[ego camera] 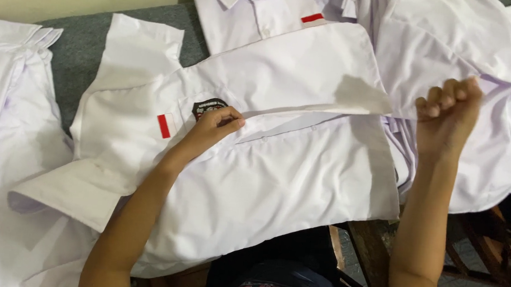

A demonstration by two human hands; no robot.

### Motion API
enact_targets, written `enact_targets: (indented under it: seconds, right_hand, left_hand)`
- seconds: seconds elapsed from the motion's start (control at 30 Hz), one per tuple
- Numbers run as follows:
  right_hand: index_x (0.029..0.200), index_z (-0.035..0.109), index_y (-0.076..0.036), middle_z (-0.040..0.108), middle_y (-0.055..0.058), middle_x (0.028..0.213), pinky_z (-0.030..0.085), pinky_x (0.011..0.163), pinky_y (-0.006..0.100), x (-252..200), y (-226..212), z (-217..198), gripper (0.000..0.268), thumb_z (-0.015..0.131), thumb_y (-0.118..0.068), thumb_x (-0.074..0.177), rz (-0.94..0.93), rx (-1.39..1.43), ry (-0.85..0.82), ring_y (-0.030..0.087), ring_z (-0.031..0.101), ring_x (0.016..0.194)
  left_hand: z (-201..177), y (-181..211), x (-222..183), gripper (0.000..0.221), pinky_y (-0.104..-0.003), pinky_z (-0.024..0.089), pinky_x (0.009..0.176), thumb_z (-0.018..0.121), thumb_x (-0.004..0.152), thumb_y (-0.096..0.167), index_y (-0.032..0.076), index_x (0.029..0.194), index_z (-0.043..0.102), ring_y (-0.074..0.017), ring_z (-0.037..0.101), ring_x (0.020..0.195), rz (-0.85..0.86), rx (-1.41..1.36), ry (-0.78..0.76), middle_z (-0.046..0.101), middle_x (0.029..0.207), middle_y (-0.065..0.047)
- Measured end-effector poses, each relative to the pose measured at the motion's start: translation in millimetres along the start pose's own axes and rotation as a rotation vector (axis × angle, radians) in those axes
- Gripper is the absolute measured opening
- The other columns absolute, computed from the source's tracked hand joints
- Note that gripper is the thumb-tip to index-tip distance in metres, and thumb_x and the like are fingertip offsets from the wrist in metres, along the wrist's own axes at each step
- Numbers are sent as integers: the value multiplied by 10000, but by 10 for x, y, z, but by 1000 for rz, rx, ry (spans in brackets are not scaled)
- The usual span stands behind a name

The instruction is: Trimming loose threads from white shirts and folding them neatly on a table.

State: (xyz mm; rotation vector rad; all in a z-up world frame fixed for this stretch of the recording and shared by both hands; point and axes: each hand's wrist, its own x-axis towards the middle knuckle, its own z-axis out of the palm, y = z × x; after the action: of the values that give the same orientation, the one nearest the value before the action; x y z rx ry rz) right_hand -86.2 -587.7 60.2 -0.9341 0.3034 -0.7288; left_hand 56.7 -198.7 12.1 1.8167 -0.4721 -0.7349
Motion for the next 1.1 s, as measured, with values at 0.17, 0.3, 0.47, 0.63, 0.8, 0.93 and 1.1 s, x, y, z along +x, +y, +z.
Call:
enact_targets:
  seconds: [0.17, 0.3, 0.47, 0.63, 0.8, 0.93, 1.1]
  right_hand:
    - [1372, 478, -237, 584, 15, 1252, 597, 777, 219, 47, 43, -164, 502, 705, 34, 1015, -104, -358, -233, 71, 659, 957]
    - [1032, 619, -115, 660, 22, 1012, 540, 834, 213, -53, 97, -74, 135, 703, -216, 1063, -188, -727, -281, 95, 655, 958]
    - [1076, 779, 1, 762, 177, 833, 596, 764, 376, -267, 154, 233, 155, 685, -61, 969, 63, -984, -713, 232, 709, 759]
    - [1123, 769, -14, 766, 224, 1084, 551, 921, 490, -340, 317, 431, 238, 690, -25, 898, 51, -1215, -910, 410, 702, 1028]
    - [1117, 793, -79, 742, 131, 1165, 513, 976, 473, -278, 752, 294, 232, 739, -115, 895, -92, -1370, -978, 400, 664, 1148]
    - [1090, 771, -190, 710, 20, 1149, 445, 1011, 454, -129, 1006, 32, 203, 756, -279, 908, -209, -1607, -914, 335, 653, 1167]
    - [1119, 747, -202, 725, 10, 1202, 376, 964, 440, 28, 943, -186, 178, 702, -280, 965, -399, -1840, -842, 242, 672, 1175]
  left_hand:
    - [8, 97, -53, 203, -207, 390, 822, 613, 974, 305, 118, 920, 670, -57, 521, 839, -1, -9, 9, 596, 877, 55]
    - [-10, -25, 11, 196, -205, 391, 823, 624, 975, 311, 124, 938, 670, -54, 510, 841, -4, -16, 8, 591, 880, 57]
    - [-51, -286, 126, 193, -281, 489, 819, 650, 1010, 200, 50, 1103, 727, -129, 612, 876, 139, -96, -9, 718, 908, -79]
    - [-43, -258, 124, 200, -275, 477, 799, 656, 1009, 215, 42, 1087, 722, -126, 601, 844, 158, -100, -6, 693, 863, -69]
    - [-48, -318, 154, 190, -264, 476, 788, 655, 1018, 217, 51, 1083, 721, -114, 597, 841, 179, -111, -3, 684, 851, -56]
    - [-36, -289, 140, 197, -266, 471, 788, 664, 1011, 222, 42, 1073, 717, -114, 594, 832, 178, -125, -1, 676, 841, -54]
    - [-38, -278, 131, 198, -260, 465, 793, 666, 1013, 231, 51, 1068, 726, -108, 592, 835, 181, -123, -1, 684, 842, -52]
